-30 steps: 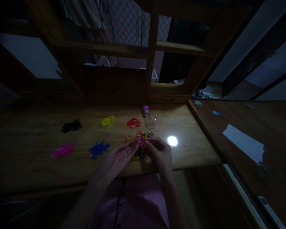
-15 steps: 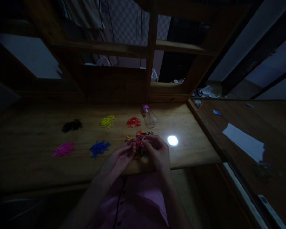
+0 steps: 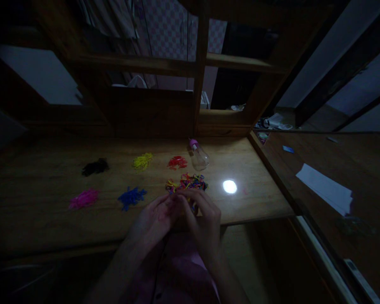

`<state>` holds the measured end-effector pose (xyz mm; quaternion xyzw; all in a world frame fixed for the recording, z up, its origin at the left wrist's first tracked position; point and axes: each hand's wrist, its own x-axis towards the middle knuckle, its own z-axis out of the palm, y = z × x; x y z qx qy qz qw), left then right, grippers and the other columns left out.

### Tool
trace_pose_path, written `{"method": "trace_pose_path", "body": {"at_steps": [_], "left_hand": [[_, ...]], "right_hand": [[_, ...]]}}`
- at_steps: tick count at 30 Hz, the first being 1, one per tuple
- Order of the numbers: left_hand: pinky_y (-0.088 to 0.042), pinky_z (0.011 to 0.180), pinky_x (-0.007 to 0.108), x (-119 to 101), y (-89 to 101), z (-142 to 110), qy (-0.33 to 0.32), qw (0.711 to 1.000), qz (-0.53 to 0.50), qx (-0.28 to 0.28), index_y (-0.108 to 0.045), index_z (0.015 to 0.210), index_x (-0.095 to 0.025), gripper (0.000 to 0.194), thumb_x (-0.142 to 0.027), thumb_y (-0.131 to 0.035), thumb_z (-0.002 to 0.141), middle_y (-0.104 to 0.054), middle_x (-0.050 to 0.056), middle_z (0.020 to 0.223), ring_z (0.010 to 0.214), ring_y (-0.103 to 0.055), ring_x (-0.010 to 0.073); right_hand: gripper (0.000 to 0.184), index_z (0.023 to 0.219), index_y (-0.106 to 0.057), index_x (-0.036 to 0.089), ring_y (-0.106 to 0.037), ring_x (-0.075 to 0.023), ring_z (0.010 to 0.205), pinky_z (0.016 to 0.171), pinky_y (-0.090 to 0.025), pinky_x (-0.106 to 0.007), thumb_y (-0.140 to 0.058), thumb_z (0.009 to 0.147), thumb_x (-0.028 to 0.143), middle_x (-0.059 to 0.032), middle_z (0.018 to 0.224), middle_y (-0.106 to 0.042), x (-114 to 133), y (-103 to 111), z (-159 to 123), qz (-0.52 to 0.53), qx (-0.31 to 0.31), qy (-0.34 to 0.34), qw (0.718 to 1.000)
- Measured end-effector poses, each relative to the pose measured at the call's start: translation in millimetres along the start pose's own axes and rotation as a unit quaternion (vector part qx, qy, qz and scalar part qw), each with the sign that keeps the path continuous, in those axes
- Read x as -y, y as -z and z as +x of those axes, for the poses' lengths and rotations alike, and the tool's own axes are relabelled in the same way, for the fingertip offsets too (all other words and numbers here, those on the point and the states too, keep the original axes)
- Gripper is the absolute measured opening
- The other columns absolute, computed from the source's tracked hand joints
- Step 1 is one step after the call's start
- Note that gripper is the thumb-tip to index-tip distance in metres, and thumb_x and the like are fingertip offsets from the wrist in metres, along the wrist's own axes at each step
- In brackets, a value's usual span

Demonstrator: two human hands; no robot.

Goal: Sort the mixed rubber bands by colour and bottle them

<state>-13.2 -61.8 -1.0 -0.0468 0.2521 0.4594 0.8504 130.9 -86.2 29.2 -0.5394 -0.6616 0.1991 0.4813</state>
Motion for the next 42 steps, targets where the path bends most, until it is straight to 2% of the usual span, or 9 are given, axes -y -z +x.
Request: {"method": "trace_pose_path", "body": {"at_steps": [3,6,9,12,17,24,34,39,42], "left_hand": [[-0.047,0.044,0.019,-10,11.9,-9,-0.029,0.999,-0.014,0.009,-0.058,0.067,-0.012,0.035,-0.012,-0.036,0.094,-0.059,0.003,0.058,0.048,-0.057,0.0094],[-0.016,0.028,0.021,-21,21.5,-22,-0.001,0.997,-0.007,0.079,-0.037,0.047,-0.018,0.048,-0.021,-0.036,0.096,-0.025,-0.006,0.036,0.027,-0.019,0.0059],[-0.006,0.031,0.024,-26,26.2,-30,0.011,0.994,0.001,0.112,-0.024,0.045,-0.020,0.053,-0.024,-0.034,0.097,-0.010,-0.007,0.036,0.030,-0.003,0.0070],[-0.005,0.032,0.025,-25,28.0,-34,0.004,0.992,0.001,0.129,-0.020,0.046,-0.020,0.053,-0.026,-0.032,0.098,-0.007,-0.007,0.036,0.030,-0.002,0.0077],[-0.007,0.034,0.026,-23,31.1,-34,-0.021,0.993,0.006,0.115,-0.024,0.047,-0.020,0.052,-0.027,-0.030,0.098,-0.005,-0.007,0.035,0.031,-0.002,0.0083],[-0.007,0.035,0.025,-24,27.7,-33,-0.081,0.994,0.004,0.077,-0.040,0.051,-0.017,0.046,-0.022,-0.034,0.096,-0.009,-0.008,0.040,0.035,-0.003,0.0074],[-0.010,0.036,0.024,-22,31.9,-40,-0.102,0.990,0.014,0.093,-0.042,0.052,-0.016,0.045,-0.023,-0.036,0.096,-0.015,-0.007,0.039,0.035,-0.007,0.0071],[-0.010,0.035,0.024,-23,32.8,-38,-0.103,0.990,0.021,0.095,-0.043,0.053,-0.016,0.044,-0.021,-0.036,0.096,-0.015,-0.007,0.039,0.035,-0.007,0.0071],[-0.012,0.035,0.023,-24,32.9,-37,-0.099,0.991,0.020,0.093,-0.043,0.053,-0.016,0.043,-0.022,-0.038,0.096,-0.017,-0.007,0.039,0.034,-0.010,0.0068]], "right_hand": [[0.018,0.105,-0.068,0.023,-0.064,-0.0177,0.086,0.069,-0.050,-0.027,-0.057,0.091,0.018,-0.0055,0.103,-0.068,-19,8,17,-0.066,-0.001,0.003,0.998],[0.028,0.113,-0.066,0.025,-0.064,-0.0183,0.093,0.077,-0.050,-0.028,-0.054,0.092,0.014,-0.0054,0.112,-0.065,-39,9,34,-0.145,0.111,0.034,0.983],[0.032,0.116,-0.065,0.026,-0.065,-0.0176,0.094,0.080,-0.049,-0.026,-0.051,0.092,0.011,-0.0058,0.118,-0.063,-49,2,42,-0.200,0.197,0.065,0.958],[0.030,0.112,-0.065,0.025,-0.065,-0.0172,0.092,0.079,-0.048,-0.025,-0.051,0.091,0.009,-0.0059,0.113,-0.064,-53,-7,43,-0.216,0.220,0.065,0.949],[0.022,0.102,-0.065,0.022,-0.064,-0.0170,0.087,0.076,-0.047,-0.026,-0.053,0.090,0.009,-0.0046,0.102,-0.066,-59,-12,43,-0.169,0.181,0.033,0.968],[0.010,0.093,-0.066,0.022,-0.063,-0.0161,0.079,0.069,-0.045,-0.025,-0.063,0.085,0.018,-0.0008,0.090,-0.068,-57,-4,42,-0.075,0.120,-0.010,0.990],[0.011,0.081,-0.069,0.019,-0.059,-0.0153,0.065,0.058,-0.043,-0.025,-0.067,0.082,0.029,-0.0025,0.078,-0.068,-54,4,39,-0.049,0.103,-0.041,0.993],[0.012,0.088,-0.070,0.019,-0.060,-0.0145,0.064,0.058,-0.044,-0.024,-0.062,0.087,0.028,-0.0025,0.080,-0.069,-55,12,35,-0.080,0.109,-0.029,0.990],[0.012,0.093,-0.070,0.021,-0.061,-0.0142,0.066,0.057,-0.044,-0.023,-0.060,0.088,0.023,-0.0016,0.080,-0.069,-55,19,26,-0.089,0.158,-0.004,0.983]]}}
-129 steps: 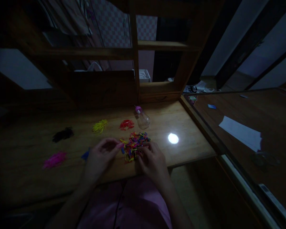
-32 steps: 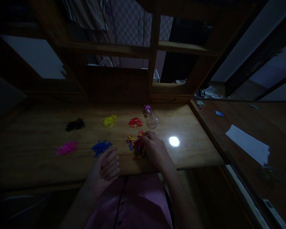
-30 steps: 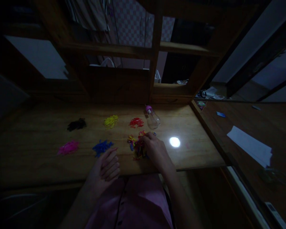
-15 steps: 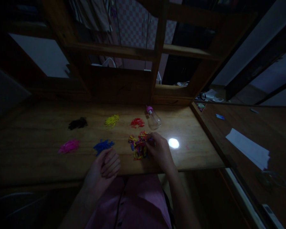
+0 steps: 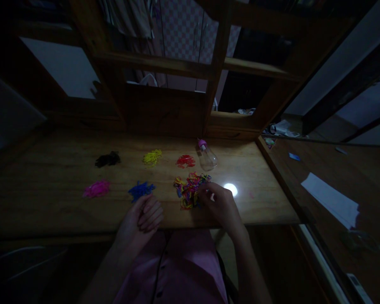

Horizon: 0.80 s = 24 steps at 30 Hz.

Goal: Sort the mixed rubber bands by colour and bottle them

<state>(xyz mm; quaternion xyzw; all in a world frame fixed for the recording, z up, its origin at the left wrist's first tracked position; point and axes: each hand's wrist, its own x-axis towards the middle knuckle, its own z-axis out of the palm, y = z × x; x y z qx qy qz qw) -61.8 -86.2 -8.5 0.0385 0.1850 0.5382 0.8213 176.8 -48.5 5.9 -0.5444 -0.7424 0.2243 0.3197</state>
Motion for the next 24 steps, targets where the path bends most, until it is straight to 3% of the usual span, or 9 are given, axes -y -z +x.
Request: {"method": "trace_pose_path", "body": {"at_steps": [4,8,13,19,24], "left_hand": [[-0.013,0.035,0.023,1,0.9,1,0.001,1.000,0.005,-0.003,-0.042,0.053,-0.016,0.043,-0.022,-0.038,0.095,-0.019,-0.007,0.039,0.034,-0.012,0.0064],[-0.014,0.035,0.023,6,-0.1,1,-0.003,1.000,0.022,0.002,-0.043,0.053,-0.016,0.044,-0.023,-0.037,0.096,-0.019,-0.007,0.039,0.035,-0.011,0.0064],[-0.013,0.035,0.023,10,-2.5,2,0.006,1.000,0.027,0.010,-0.043,0.053,-0.016,0.045,-0.025,-0.035,0.097,-0.017,-0.008,0.039,0.035,-0.008,0.0067],[-0.012,0.036,0.023,10,-1.0,2,-0.002,1.000,0.026,0.014,-0.042,0.053,-0.016,0.045,-0.024,-0.036,0.097,-0.017,-0.007,0.039,0.036,-0.008,0.0070],[-0.012,0.036,0.023,10,0.1,2,-0.001,0.999,0.026,0.020,-0.044,0.055,-0.016,0.044,-0.025,-0.036,0.097,-0.018,-0.007,0.040,0.036,-0.009,0.0069]], "right_hand": [[0.021,0.098,-0.071,0.023,-0.065,-0.0167,0.081,0.071,-0.049,-0.026,-0.052,0.092,0.016,-0.0041,0.097,-0.070,0,-1,-11,-0.058,0.094,0.070,0.991],[0.031,0.108,-0.068,0.024,-0.064,-0.0179,0.085,0.074,-0.049,-0.028,-0.047,0.092,0.009,-0.0062,0.103,-0.066,2,-6,-8,-0.136,0.121,0.090,0.979],[0.031,0.107,-0.064,0.019,-0.062,-0.0181,0.083,0.073,-0.049,-0.028,-0.048,0.086,0.003,-0.0073,0.099,-0.063,6,-11,2,-0.189,0.165,0.114,0.961],[0.023,0.102,-0.059,0.019,-0.059,-0.0180,0.080,0.069,-0.046,-0.027,-0.052,0.085,0.005,-0.0060,0.096,-0.062,8,-13,9,-0.219,0.174,0.144,0.949],[0.014,0.088,-0.059,0.019,-0.056,-0.0155,0.073,0.064,-0.042,-0.025,-0.055,0.083,0.007,-0.0032,0.085,-0.061,5,-12,15,-0.154,0.140,0.128,0.970]]}}
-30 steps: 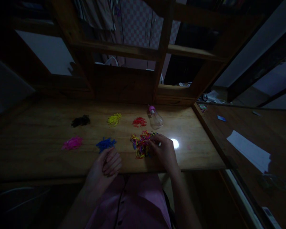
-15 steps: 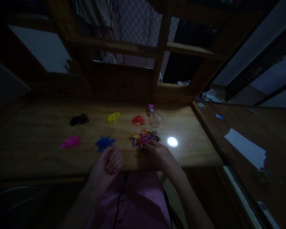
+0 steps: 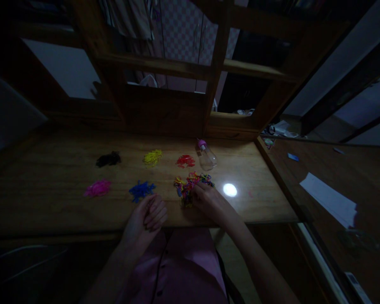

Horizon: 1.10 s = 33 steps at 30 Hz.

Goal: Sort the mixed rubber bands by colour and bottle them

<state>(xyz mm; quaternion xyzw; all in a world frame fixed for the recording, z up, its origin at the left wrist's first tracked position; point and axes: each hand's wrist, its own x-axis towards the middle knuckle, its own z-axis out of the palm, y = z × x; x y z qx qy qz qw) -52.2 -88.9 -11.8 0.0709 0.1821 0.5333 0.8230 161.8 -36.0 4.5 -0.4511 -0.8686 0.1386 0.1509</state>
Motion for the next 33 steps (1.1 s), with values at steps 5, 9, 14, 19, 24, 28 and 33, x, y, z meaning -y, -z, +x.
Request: {"method": "trace_pose_path", "body": {"at_steps": [5,9,14,19,24,28,33], "left_hand": [[-0.013,0.036,0.022,1,0.3,0,-0.009,1.000,0.007,-0.001,-0.044,0.055,-0.016,0.044,-0.025,-0.035,0.097,-0.018,-0.007,0.039,0.036,-0.009,0.0068],[-0.016,0.035,0.021,1,-0.7,1,-0.010,1.000,0.010,-0.009,-0.044,0.055,-0.016,0.043,-0.027,-0.037,0.097,-0.019,-0.008,0.040,0.036,-0.010,0.0063],[-0.017,0.034,0.020,0,-0.9,1,-0.008,1.000,0.013,-0.007,-0.043,0.055,-0.017,0.043,-0.027,-0.037,0.097,-0.019,-0.008,0.040,0.036,-0.010,0.0065],[-0.018,0.035,0.021,0,0.8,1,-0.007,1.000,0.007,-0.003,-0.044,0.055,-0.017,0.044,-0.027,-0.037,0.097,-0.020,-0.008,0.040,0.036,-0.010,0.0068],[-0.017,0.035,0.020,0,1.9,1,0.000,1.000,0.005,-0.002,-0.043,0.055,-0.017,0.043,-0.027,-0.039,0.096,-0.019,-0.008,0.040,0.036,-0.010,0.0065],[-0.017,0.035,0.020,0,2.6,2,0.007,1.000,-0.009,0.001,-0.043,0.055,-0.017,0.042,-0.028,-0.040,0.096,-0.018,-0.008,0.040,0.035,-0.011,0.0065],[-0.015,0.034,0.020,-1,5.8,3,0.012,0.999,-0.023,0.031,-0.042,0.056,-0.017,0.043,-0.028,-0.038,0.097,-0.020,-0.007,0.040,0.035,-0.009,0.0068]], "right_hand": [[0.010,0.088,-0.060,0.019,-0.055,-0.0130,0.065,0.059,-0.041,-0.022,-0.059,0.080,0.013,0.0003,0.075,-0.061,-2,17,-1,0.136,-0.044,-0.064,0.988],[0.011,0.091,-0.062,0.019,-0.061,-0.0133,0.064,0.058,-0.046,-0.023,-0.058,0.081,0.016,0.0009,0.075,-0.066,-4,24,-3,0.247,-0.041,-0.109,0.962],[0.019,0.090,-0.064,0.018,-0.068,-0.0172,0.063,0.060,-0.054,-0.028,-0.067,0.080,0.033,-0.0027,0.074,-0.071,-10,24,-1,0.450,-0.037,-0.192,0.871],[0.022,0.086,-0.068,0.017,-0.069,-0.0167,0.068,0.069,-0.056,-0.031,-0.074,0.076,0.036,-0.0042,0.077,-0.072,-16,24,-2,0.529,-0.083,-0.243,0.809],[0.021,0.082,-0.069,0.018,-0.067,-0.0172,0.075,0.073,-0.056,-0.031,-0.078,0.069,0.032,-0.0036,0.081,-0.069,-22,18,-6,0.572,-0.121,-0.269,0.766],[0.022,0.082,-0.070,0.018,-0.066,-0.0164,0.073,0.070,-0.056,-0.029,-0.078,0.068,0.032,-0.0048,0.083,-0.068,-16,20,-1,0.586,-0.110,-0.266,0.758],[0.016,0.083,-0.068,0.019,-0.070,-0.0184,0.078,0.081,-0.056,-0.035,-0.073,0.073,0.030,-0.0047,0.086,-0.071,5,21,53,0.584,-0.106,-0.194,0.782]]}}
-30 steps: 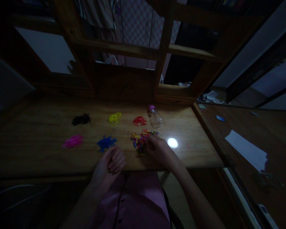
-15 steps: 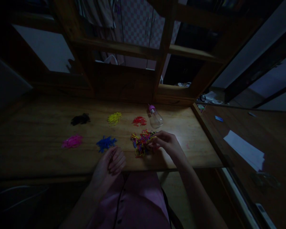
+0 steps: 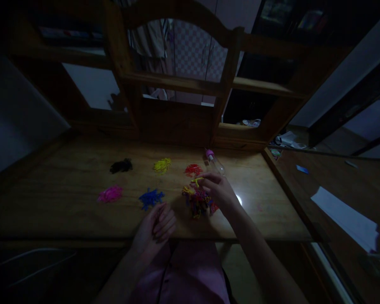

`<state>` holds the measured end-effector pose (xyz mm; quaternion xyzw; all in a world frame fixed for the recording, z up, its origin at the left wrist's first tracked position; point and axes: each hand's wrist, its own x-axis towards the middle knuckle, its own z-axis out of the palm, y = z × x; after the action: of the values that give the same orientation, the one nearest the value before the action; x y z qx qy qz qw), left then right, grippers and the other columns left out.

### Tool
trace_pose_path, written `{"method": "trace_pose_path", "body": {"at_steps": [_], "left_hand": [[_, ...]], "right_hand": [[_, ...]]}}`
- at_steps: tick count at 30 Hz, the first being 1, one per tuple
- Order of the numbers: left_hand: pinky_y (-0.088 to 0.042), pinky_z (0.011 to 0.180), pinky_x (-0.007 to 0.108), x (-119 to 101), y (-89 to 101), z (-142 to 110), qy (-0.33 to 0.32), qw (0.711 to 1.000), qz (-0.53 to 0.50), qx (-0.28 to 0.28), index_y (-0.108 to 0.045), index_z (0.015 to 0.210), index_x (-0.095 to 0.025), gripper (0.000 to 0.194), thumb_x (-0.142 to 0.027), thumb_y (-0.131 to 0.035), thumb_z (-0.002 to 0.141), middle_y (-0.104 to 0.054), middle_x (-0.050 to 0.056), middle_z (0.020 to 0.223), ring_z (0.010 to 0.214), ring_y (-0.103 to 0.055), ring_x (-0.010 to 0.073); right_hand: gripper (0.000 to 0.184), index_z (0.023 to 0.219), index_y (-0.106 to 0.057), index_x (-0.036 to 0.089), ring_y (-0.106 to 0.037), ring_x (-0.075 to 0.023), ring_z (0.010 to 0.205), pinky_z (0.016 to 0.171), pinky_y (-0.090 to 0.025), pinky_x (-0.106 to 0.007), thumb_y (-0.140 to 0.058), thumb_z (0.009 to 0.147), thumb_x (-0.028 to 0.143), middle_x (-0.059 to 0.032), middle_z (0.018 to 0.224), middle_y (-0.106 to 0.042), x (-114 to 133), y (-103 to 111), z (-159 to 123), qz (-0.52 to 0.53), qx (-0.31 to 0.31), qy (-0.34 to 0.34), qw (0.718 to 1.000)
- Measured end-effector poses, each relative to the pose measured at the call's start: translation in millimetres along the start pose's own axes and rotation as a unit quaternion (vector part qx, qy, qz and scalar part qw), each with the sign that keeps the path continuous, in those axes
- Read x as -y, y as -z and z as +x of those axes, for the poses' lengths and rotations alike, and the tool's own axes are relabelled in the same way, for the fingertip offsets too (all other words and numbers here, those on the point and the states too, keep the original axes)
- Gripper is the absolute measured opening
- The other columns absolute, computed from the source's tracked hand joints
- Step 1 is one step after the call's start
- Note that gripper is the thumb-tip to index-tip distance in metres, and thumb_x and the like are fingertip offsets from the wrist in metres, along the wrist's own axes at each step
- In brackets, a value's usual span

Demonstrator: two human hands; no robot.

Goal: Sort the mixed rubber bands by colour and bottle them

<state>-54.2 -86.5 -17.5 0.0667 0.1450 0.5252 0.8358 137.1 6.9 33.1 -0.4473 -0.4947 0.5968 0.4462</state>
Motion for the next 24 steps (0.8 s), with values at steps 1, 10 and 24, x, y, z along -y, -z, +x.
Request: {"method": "trace_pose_path", "body": {"at_steps": [1,10,24], "left_hand": [[-0.015,0.034,0.020,-1,1.0,1,0.004,1.000,0.000,0.009,-0.042,0.056,-0.016,0.043,-0.028,-0.037,0.098,-0.021,-0.007,0.041,0.035,-0.009,0.0068],[-0.038,0.045,0.019,-1,7.6,7,0.031,0.998,-0.044,0.026,-0.044,0.059,-0.015,0.041,-0.027,-0.039,0.099,-0.030,-0.006,0.045,0.039,-0.030,0.0059],[-0.048,0.102,0.035,-112,22.4,-42,-0.381,0.897,-0.020,-0.224,-0.069,0.090,-0.011,0.041,-0.027,-0.033,0.097,-0.071,0.014,0.107,0.113,-0.062,0.0205]], "right_hand": [[0.016,0.084,-0.068,0.019,-0.070,-0.0184,0.077,0.081,-0.056,-0.035,-0.072,0.074,0.030,-0.0047,0.085,-0.072,1,-12,15,-0.021,0.014,0.025,0.999],[0.020,0.090,-0.069,0.019,-0.068,-0.0170,0.080,0.074,-0.051,-0.027,-0.059,0.077,0.008,-0.0031,0.085,-0.073,-28,-100,122,-0.409,0.043,0.229,0.882],[0.025,0.112,-0.066,0.026,-0.067,-0.0212,0.095,0.082,-0.053,-0.034,-0.051,0.095,0.038,-0.0053,0.111,-0.069,15,-30,36,-0.394,-0.032,0.272,0.877]]}}
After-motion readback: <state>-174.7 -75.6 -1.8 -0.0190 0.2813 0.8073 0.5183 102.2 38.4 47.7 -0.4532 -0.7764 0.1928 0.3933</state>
